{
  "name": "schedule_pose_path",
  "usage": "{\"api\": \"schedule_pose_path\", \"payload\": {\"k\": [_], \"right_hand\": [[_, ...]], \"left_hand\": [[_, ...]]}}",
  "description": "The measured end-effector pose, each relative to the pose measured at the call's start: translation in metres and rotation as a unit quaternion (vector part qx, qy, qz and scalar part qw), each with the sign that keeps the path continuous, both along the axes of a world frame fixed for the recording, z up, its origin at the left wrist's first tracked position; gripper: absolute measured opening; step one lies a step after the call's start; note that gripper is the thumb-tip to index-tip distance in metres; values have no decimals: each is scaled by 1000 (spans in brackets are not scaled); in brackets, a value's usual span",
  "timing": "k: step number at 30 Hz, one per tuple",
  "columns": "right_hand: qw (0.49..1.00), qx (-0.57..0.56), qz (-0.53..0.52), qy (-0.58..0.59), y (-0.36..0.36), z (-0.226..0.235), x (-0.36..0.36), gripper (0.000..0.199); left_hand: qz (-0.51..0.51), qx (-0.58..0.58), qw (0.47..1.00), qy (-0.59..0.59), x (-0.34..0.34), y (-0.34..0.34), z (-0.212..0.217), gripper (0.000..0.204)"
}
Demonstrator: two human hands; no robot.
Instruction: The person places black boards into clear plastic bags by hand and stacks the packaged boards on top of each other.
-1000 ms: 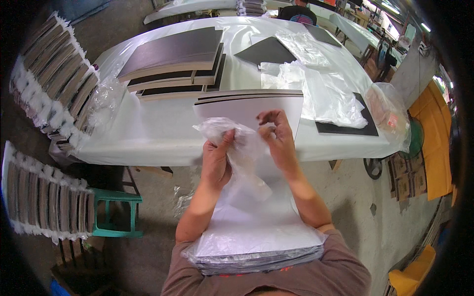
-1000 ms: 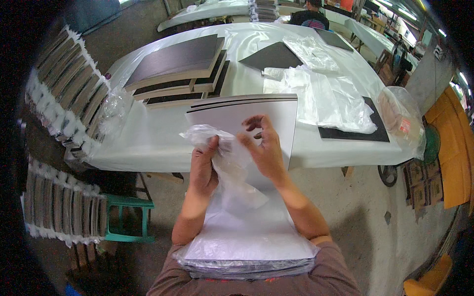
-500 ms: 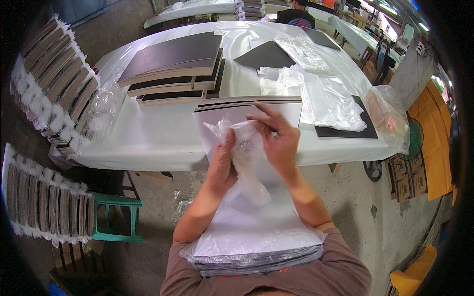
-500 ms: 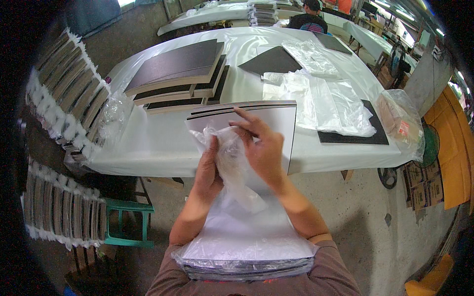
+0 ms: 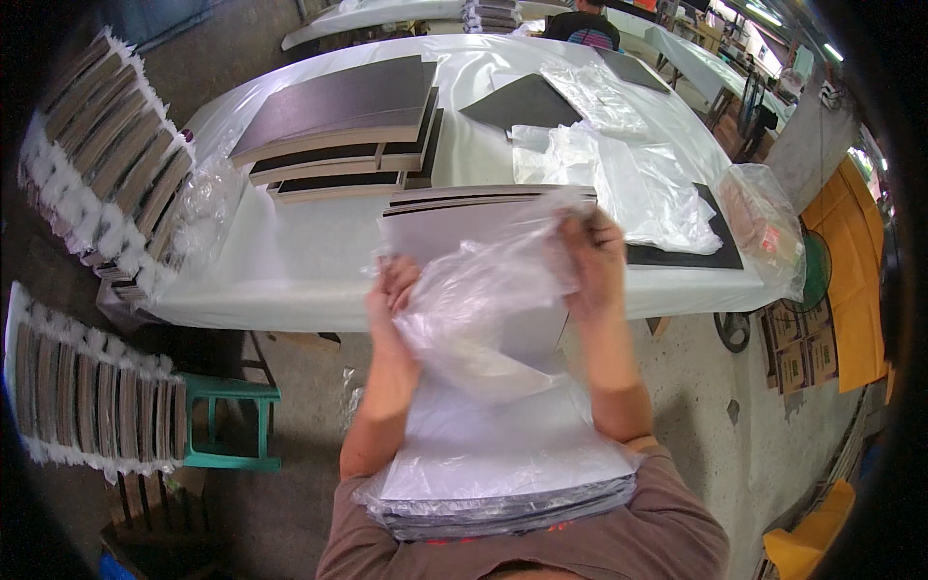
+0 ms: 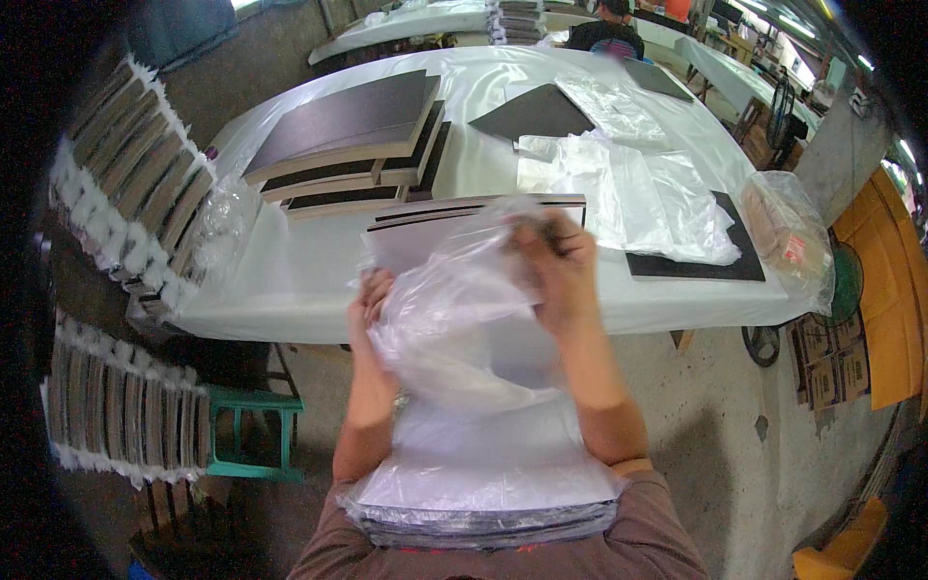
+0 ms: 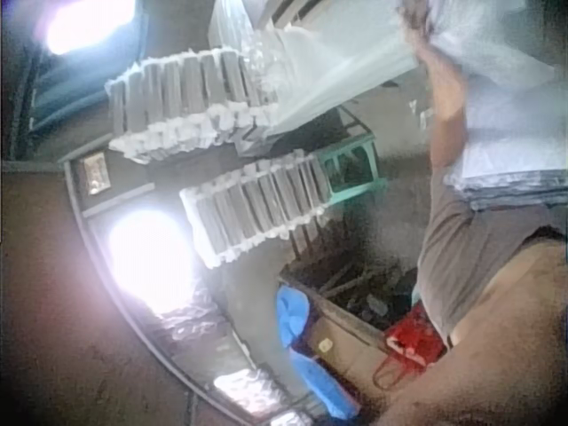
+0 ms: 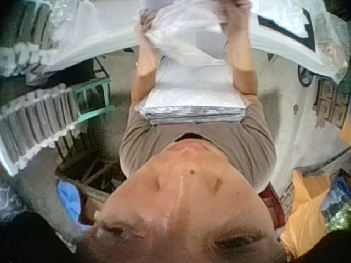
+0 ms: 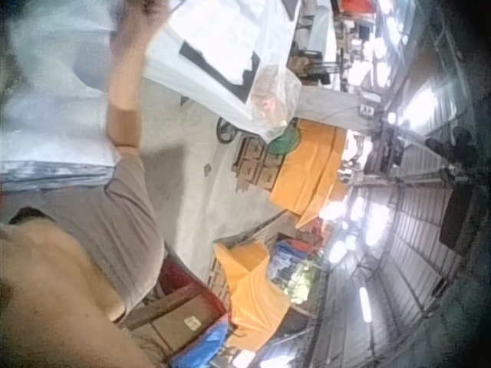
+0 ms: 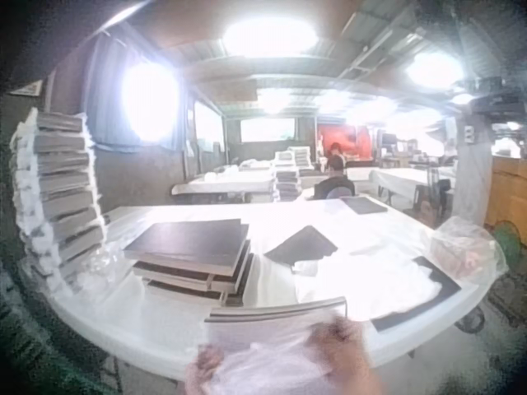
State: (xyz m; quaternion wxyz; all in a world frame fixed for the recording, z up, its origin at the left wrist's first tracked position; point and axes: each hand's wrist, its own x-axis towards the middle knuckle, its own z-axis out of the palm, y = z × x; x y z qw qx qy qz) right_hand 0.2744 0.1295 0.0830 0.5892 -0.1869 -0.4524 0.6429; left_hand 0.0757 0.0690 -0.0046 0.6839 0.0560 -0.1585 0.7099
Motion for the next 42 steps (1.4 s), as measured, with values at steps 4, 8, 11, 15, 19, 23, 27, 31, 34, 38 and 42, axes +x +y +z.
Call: {"api": "schedule_pose_path", "payload": {"k": [4,8,11,15,19,23,27,31,34,38,42], "right_hand": [[991,36,-95,-85,25,-1,68,20],[974,68,-165,-136,33,15,101,28],[943,124,-135,-279,33,15,98,21],[930,154,-71,-327,21,10,49,20],[938,215,-23,-272,1,9,16,16],[842,302,-108,-434,-4,-3,8,12],[775,389,-194,-459,1,-16,4,10],[772,423,-259,-398,8,-16,-2,11],[851,349,-203,-337,9,-15,-4,14],[975,-94,194,-47,6,-5,13,25],[962,-154,223,21,14,-7,17,37]], "left_hand": [[342,-345,832,268,-48,-31,5,36],[539,-567,492,380,-151,-83,-29,18],[603,-481,441,459,-149,-91,6,22],[436,-391,534,610,-60,-30,53,51],[278,-99,627,721,31,-5,74,44],[257,-86,734,623,65,11,67,34],[214,-145,722,642,64,7,60,23],[185,-163,806,539,66,6,57,25],[126,-181,857,467,65,1,57,27],[138,-60,788,597,61,-5,63,31],[211,-67,631,744,54,-9,65,25]]}}
